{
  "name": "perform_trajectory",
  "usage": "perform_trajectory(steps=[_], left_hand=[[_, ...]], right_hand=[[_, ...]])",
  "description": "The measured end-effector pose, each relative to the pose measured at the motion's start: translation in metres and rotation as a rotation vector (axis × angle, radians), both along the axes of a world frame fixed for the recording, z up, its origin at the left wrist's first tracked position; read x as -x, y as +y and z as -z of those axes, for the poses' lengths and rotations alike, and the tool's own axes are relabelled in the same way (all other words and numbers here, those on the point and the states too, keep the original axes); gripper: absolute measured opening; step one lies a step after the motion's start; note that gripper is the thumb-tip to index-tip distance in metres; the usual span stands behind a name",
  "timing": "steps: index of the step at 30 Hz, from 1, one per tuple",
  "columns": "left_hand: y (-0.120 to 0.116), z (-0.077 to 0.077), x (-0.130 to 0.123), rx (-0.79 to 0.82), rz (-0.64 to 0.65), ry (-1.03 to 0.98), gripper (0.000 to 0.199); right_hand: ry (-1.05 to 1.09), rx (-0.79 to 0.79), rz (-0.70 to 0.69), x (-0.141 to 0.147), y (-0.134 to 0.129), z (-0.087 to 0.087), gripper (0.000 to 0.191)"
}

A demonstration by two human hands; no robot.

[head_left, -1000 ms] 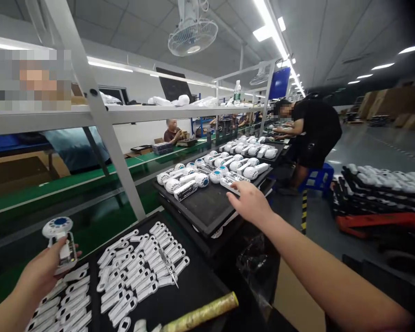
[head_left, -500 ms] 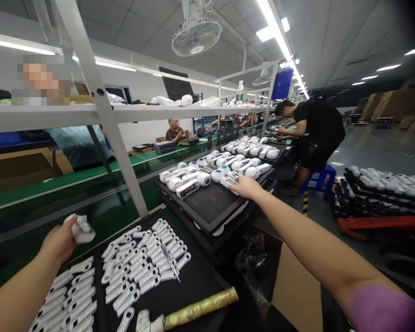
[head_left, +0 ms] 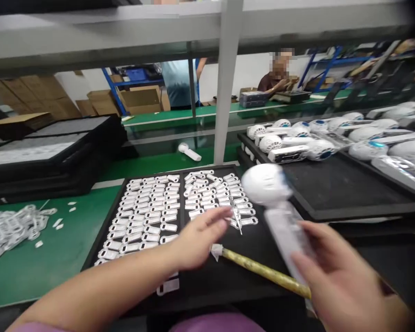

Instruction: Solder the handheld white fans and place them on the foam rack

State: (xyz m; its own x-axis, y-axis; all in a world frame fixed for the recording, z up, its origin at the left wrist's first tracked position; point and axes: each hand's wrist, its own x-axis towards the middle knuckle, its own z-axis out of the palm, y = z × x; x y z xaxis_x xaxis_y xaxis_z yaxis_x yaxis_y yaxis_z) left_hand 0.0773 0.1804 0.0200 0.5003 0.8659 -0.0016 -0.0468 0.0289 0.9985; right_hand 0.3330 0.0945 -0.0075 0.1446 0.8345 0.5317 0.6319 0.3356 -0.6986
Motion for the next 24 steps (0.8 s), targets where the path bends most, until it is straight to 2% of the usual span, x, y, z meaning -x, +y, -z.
perform_trajectory(steps=[1,2,4,6,8,11,14,16,19,21,24], left_hand=[[-0.018,0.003,-0.004,0.024,0.063,-0.089,0.054],[-0.030,0.006,-0.006,0.052,0.070,-0.166,0.057],[-0.040,0.009,-0.002,0.140,-0.051,-0.263,0.051],[-0.036,0.012,0.012,0.264,-0.223,-0.301,0.042],[-0.027,0.013,0.034,0.330,-0.343,-0.288,0.038],[-0.015,0.014,0.067,0.292,-0.554,-0.300,0.034],[-0.009,0.016,0.089,0.241,-0.712,-0.387,0.038],[-0.007,0.018,0.095,0.232,-0.753,-0.422,0.047],[-0.006,0.020,0.097,0.249,-0.732,-0.429,0.053],[-0.008,0.019,0.096,0.255,-0.686,-0.422,0.050],[-0.011,0.016,0.095,0.271,-0.639,-0.405,0.051]], right_hand=[[-0.001,0.004,-0.038,0.030,0.002,-0.002,0.038],[-0.021,0.020,-0.116,0.054,0.006,-0.005,0.037],[-0.051,0.061,-0.324,0.086,0.018,-0.008,0.039],[-0.073,0.135,-0.471,0.097,0.035,-0.008,0.037],[-0.141,0.212,-0.450,0.098,0.056,-0.007,0.032],[-0.382,0.251,-0.299,0.104,0.098,-0.011,0.029],[-0.664,0.241,-0.282,0.122,0.145,-0.018,0.032],[-0.771,0.239,-0.305,0.137,0.175,-0.019,0.035],[-0.864,0.226,-0.401,0.156,0.213,-0.011,0.043],[-0.932,0.206,-0.502,0.165,0.230,-0.004,0.049],[-0.980,0.196,-0.627,0.173,0.244,0.002,0.041]])
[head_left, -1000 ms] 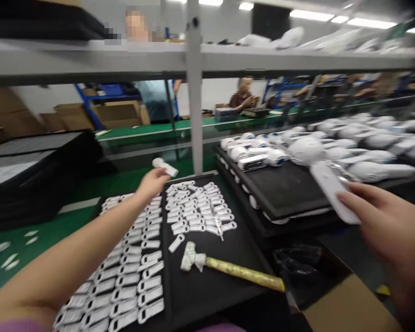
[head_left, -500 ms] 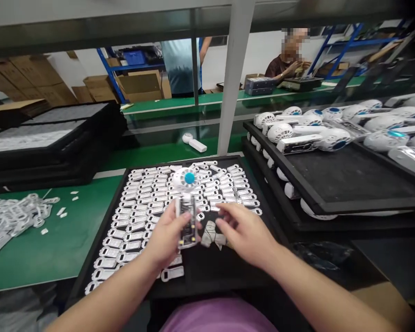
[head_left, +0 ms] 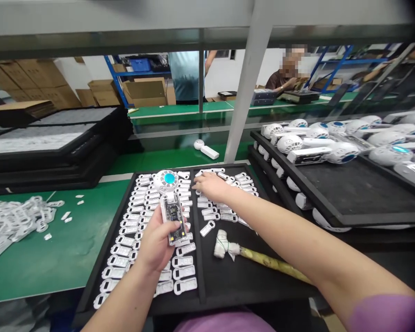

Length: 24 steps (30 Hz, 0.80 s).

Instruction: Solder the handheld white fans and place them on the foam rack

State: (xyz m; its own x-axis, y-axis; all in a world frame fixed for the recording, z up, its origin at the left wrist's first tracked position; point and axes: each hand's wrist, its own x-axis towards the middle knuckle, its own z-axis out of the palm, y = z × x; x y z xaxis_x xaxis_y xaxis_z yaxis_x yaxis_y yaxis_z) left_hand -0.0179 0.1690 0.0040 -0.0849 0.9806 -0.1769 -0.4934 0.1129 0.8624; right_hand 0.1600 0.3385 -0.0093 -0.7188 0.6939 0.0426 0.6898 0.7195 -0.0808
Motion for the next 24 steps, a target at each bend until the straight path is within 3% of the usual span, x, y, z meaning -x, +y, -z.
perform_trajectory(steps=[5,10,15,19,21,24], left_hand=[[-0.002,0.001,0.001,0.008,0.001,-0.011,0.054],[-0.005,0.003,-0.002,0.047,0.000,-0.033,0.048],[-0.013,-0.007,-0.014,0.104,0.072,0.067,0.051],[-0.016,-0.009,-0.023,0.094,0.242,0.192,0.063],[-0.014,-0.006,-0.026,0.064,0.328,0.239,0.066],[-0.012,-0.001,-0.034,0.001,0.362,0.323,0.065]], right_hand=[[0.125,0.113,0.043,-0.002,0.001,-0.009,0.027],[0.456,0.325,0.350,-0.021,-0.035,-0.015,0.051],[0.789,0.816,0.516,-0.043,-0.100,-0.006,0.042],[1.407,1.349,0.723,-0.057,-0.136,-0.009,0.043],[1.596,1.395,0.776,-0.059,-0.146,-0.011,0.042],[1.721,1.315,0.728,-0.054,-0.158,-0.011,0.033]])
